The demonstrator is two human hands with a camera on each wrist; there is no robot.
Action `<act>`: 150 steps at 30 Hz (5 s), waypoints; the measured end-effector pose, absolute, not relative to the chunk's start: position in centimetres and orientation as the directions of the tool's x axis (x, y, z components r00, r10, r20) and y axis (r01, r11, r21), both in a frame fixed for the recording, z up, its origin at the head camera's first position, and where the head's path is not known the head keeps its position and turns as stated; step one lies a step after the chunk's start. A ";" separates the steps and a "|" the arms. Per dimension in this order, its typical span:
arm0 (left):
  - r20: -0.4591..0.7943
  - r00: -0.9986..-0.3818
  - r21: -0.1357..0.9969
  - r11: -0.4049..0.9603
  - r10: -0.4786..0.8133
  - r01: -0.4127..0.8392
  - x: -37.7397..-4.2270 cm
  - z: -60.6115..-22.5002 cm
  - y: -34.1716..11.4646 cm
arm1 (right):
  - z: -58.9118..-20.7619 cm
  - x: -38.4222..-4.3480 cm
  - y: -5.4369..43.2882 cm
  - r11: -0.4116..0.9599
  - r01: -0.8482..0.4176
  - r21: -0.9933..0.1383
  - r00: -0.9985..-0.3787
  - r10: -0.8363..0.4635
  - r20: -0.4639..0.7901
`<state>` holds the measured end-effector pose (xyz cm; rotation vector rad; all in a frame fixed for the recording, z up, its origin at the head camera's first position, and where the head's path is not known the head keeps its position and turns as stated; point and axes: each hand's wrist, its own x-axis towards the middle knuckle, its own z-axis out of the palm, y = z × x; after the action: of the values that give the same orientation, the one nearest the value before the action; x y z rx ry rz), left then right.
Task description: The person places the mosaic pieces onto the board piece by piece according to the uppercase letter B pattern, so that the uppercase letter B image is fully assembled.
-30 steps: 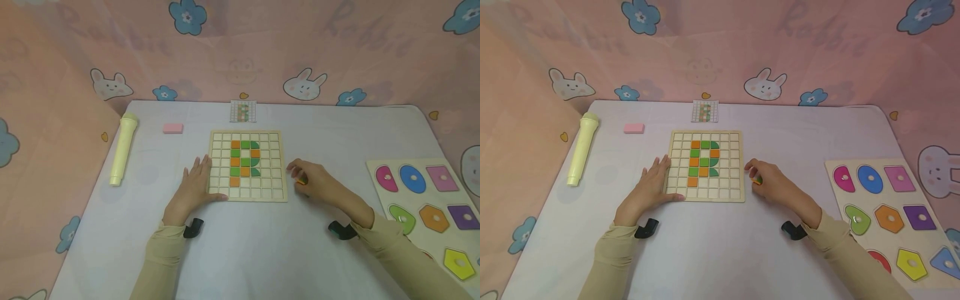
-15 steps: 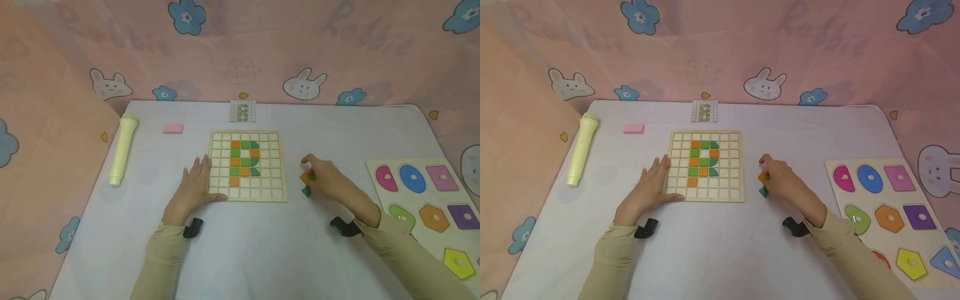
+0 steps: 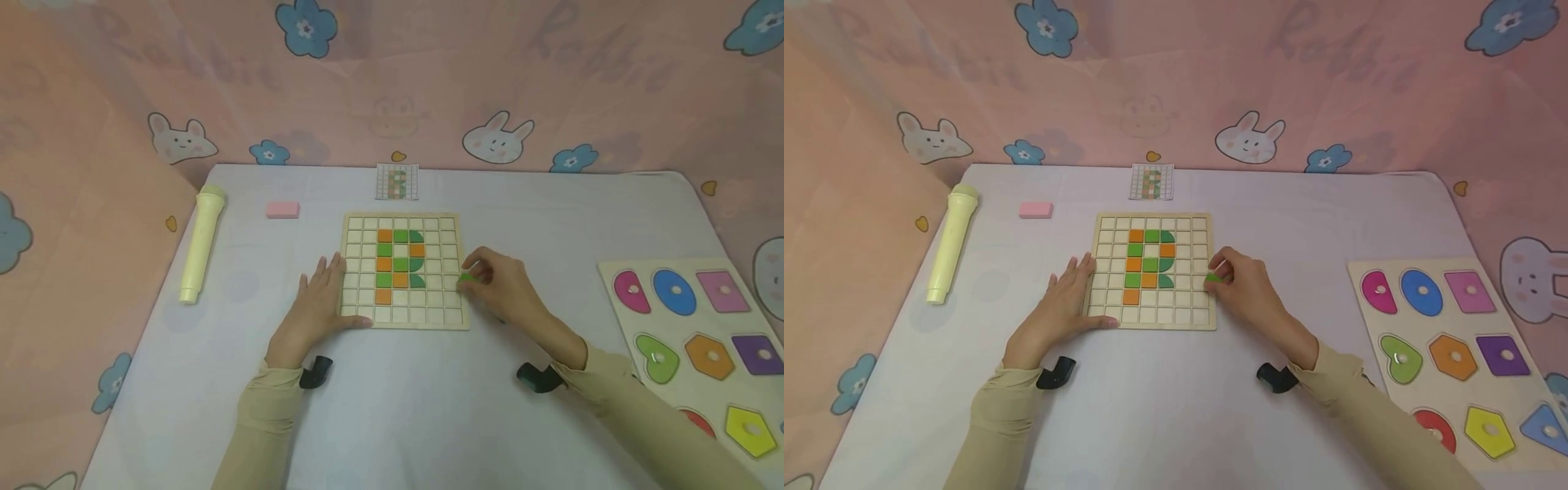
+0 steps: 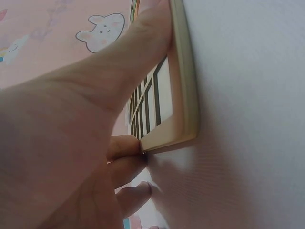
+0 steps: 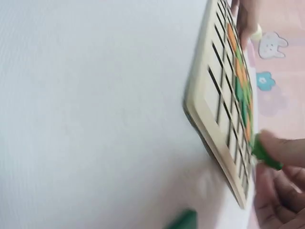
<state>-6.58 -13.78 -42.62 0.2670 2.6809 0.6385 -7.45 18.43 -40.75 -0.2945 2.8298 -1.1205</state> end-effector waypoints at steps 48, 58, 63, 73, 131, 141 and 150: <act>-0.306 -0.914 0.462 0.881 0.268 0.104 -6.6 -42.7 -13.8 | -41.4 -8.5 24.6 0.819 -0.170 -0.548 -0.901 -0.354 -0.249; -0.304 -0.915 0.455 0.884 0.264 0.104 -6.6 -42.9 -13.9 | -41.6 -8.2 25.6 0.800 -0.188 -0.570 -0.925 -0.340 -0.172; -0.307 -0.915 0.455 0.884 0.263 0.101 -6.6 -42.8 -13.8 | -41.8 -8.0 25.4 0.823 -0.159 -0.546 -0.946 -0.285 -0.155; -0.310 -0.913 0.455 0.885 0.264 0.102 -6.6 -42.8 -13.8 | -41.8 -7.4 24.6 0.810 -0.068 -0.582 -0.985 -0.148 -0.091; -0.307 -0.915 0.455 0.885 0.262 0.101 -6.7 -42.7 -13.7 | -42.9 -7.9 17.0 0.764 -0.199 -0.614 -0.927 -0.350 -0.134; -0.311 -0.913 0.459 0.883 0.265 0.100 -6.5 -42.6 -13.6 | -41.7 -8.6 24.2 0.801 -0.147 -0.580 -0.898 -0.354 -0.261; -0.309 -0.914 0.459 0.883 0.262 0.098 -6.5 -42.6 -13.6 | -42.0 -8.4 25.6 0.777 -0.170 -0.606 -0.923 -0.341 -0.178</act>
<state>-6.54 -13.64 -42.56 0.2662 2.6859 0.6271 -8.44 25.56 -41.95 -0.3959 2.6928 -0.8789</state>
